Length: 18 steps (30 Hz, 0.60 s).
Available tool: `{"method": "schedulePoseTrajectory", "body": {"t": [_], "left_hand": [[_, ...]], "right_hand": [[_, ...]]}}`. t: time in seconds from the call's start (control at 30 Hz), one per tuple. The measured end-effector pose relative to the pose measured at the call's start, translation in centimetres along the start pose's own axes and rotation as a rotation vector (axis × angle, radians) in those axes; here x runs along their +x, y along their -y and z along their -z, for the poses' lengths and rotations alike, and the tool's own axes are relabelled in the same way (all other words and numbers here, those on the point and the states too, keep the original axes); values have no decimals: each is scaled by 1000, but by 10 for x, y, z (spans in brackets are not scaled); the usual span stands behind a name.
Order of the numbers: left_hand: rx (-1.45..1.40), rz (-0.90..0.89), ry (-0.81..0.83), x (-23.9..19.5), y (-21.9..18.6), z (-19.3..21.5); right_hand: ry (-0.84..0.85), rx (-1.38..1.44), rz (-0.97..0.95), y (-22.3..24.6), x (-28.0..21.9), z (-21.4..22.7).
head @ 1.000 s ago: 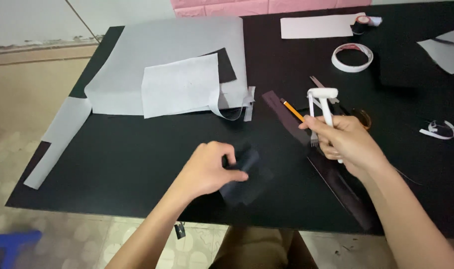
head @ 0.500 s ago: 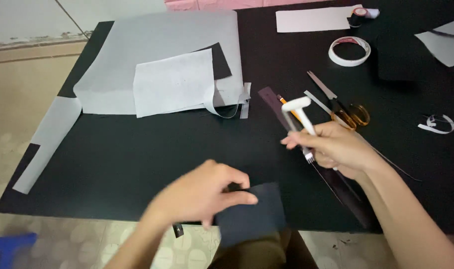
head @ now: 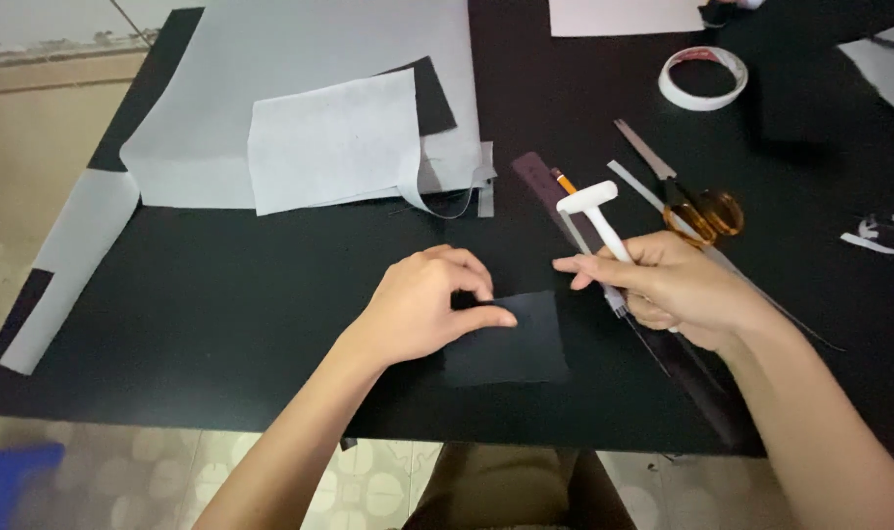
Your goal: Measuring, marking, and cutting pieces of material for a leather goods project using a ruler, pencil, and scissors.
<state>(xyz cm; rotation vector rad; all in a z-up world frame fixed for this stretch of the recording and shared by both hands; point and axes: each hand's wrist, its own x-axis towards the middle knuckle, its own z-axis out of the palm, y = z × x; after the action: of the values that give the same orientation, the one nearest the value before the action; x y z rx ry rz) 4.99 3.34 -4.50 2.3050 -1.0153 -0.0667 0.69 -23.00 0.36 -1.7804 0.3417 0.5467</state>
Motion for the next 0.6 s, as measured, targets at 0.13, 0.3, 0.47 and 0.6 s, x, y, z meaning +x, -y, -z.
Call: {"method": "schedulePoseTrajectory", "body": {"t": [0.13, 0.3, 0.47, 0.6], "left_hand": [[22, 80, 29, 2, -4, 1], [13, 37, 23, 5, 3, 0], [52, 16, 18, 2, 5, 2], [36, 45, 26, 4, 3, 1]], "right_hand": [[-1, -19, 54, -2, -1, -1], [79, 23, 60, -8, 6, 3], [124, 109, 4, -16, 12, 1], [134, 7, -35, -16, 12, 4]]}}
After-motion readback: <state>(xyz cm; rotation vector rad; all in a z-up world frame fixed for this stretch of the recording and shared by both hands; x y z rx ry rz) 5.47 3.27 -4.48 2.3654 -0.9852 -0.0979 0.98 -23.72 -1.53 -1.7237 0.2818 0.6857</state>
